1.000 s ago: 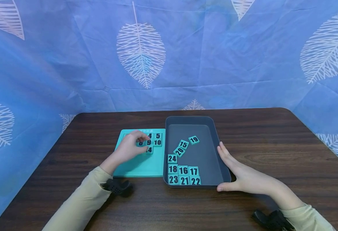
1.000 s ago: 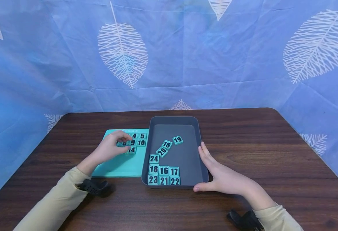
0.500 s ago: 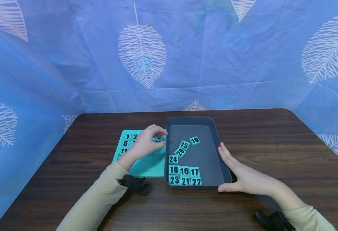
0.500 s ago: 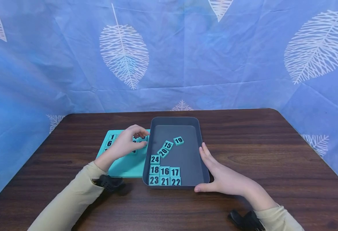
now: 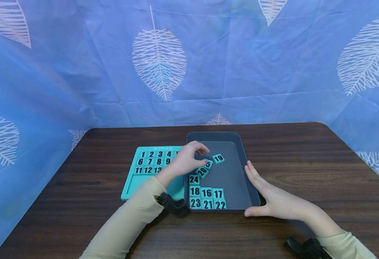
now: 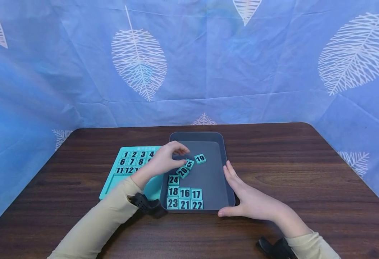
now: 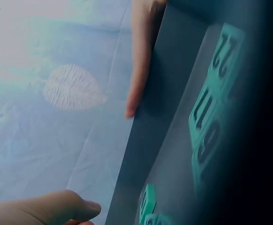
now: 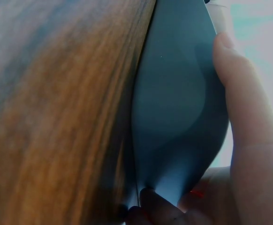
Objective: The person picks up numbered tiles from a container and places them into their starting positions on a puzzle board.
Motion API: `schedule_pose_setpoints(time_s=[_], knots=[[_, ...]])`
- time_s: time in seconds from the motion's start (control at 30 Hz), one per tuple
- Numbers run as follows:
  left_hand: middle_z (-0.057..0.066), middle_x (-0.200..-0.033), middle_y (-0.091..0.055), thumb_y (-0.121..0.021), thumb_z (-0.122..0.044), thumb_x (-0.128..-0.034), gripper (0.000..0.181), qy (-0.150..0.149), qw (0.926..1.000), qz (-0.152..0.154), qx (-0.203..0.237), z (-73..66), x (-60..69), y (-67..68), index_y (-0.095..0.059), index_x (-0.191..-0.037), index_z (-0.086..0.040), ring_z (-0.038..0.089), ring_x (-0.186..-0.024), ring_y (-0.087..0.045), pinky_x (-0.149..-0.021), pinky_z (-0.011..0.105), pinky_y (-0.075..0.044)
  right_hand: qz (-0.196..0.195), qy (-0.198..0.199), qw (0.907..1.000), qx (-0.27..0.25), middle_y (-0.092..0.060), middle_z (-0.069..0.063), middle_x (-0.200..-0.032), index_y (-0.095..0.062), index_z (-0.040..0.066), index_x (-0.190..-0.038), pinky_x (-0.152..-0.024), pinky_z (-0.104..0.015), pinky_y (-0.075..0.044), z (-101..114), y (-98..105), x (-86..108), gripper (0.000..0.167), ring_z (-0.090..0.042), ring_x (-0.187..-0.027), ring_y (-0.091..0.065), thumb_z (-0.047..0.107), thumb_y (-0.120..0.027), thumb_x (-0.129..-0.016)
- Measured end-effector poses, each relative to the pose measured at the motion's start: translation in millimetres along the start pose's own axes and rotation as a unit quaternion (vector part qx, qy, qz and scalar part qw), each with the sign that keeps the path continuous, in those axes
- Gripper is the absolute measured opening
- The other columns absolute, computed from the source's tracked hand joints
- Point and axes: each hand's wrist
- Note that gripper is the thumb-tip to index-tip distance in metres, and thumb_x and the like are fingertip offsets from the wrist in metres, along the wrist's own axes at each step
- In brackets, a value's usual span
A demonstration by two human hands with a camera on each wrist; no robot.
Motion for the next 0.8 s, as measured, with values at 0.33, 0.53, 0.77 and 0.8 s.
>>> schedule_pose_setpoints(time_s=[0.33, 0.53, 0.77, 0.8], knots=[[0.006, -0.119, -0.057, -0.067, -0.013, -0.0890, 0.035, 0.028, 0.9986, 0.002, -0.044, 0.2, 0.1, -15.5, -0.062, -0.122, -0.006, 0.022, -0.108, -0.055, -0.086, 0.034, -0.048, -0.004, 0.004, 0.9999, 0.008, 0.020, -0.009, -0.157, 0.010, 0.014, -0.153, -0.096, -0.058, -0.037, -0.6, -0.3, 0.3, 0.110, -0.043, -0.141, -0.008, 0.047, -0.069, -0.084], [0.006, -0.131, -0.056, -0.064, -0.016, -0.0904, 0.041, 0.026, 0.9899, 0.003, -0.140, 0.7, 0.0, -22.6, -0.059, -0.130, -0.009, 0.020, -0.116, -0.054, -0.094, 0.039, -0.045, -0.005, 0.003, 1.0000, 0.007, 0.022, -0.004, -0.156, 0.010, 0.015, -0.153, -0.096, -0.058, -0.037, -1.2, -0.3, 0.4, 0.110, -0.042, -0.141, -0.007, 0.049, -0.068, -0.083], [0.004, -0.124, -0.061, -0.065, -0.013, -0.0894, 0.040, 0.015, 0.9837, 0.014, -0.178, 2.7, 2.8, -24.6, -0.060, -0.129, -0.011, 0.017, -0.099, -0.061, -0.093, 0.038, -0.044, -0.005, 0.002, 1.0000, 0.007, 0.021, -0.007, -0.157, 0.010, 0.015, -0.153, -0.097, -0.058, -0.036, -0.5, -1.0, 0.3, 0.110, -0.042, -0.141, -0.007, 0.051, -0.068, -0.083], [0.003, -0.121, -0.062, -0.065, -0.013, -0.0891, 0.039, 0.012, 0.9837, 0.013, -0.179, 3.0, 3.2, -24.8, -0.061, -0.128, -0.011, 0.016, -0.102, -0.061, -0.093, 0.038, -0.044, -0.005, 0.002, 1.0000, 0.006, 0.021, -0.007, -0.157, 0.010, 0.015, -0.153, -0.097, -0.058, -0.036, -0.4, -1.1, 0.3, 0.110, -0.042, -0.141, -0.007, 0.051, -0.068, -0.083]])
Point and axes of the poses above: each hand's wrist, its own x-axis away from the middle knuckle, its own y-axis out of the back of the hand, z = x × y
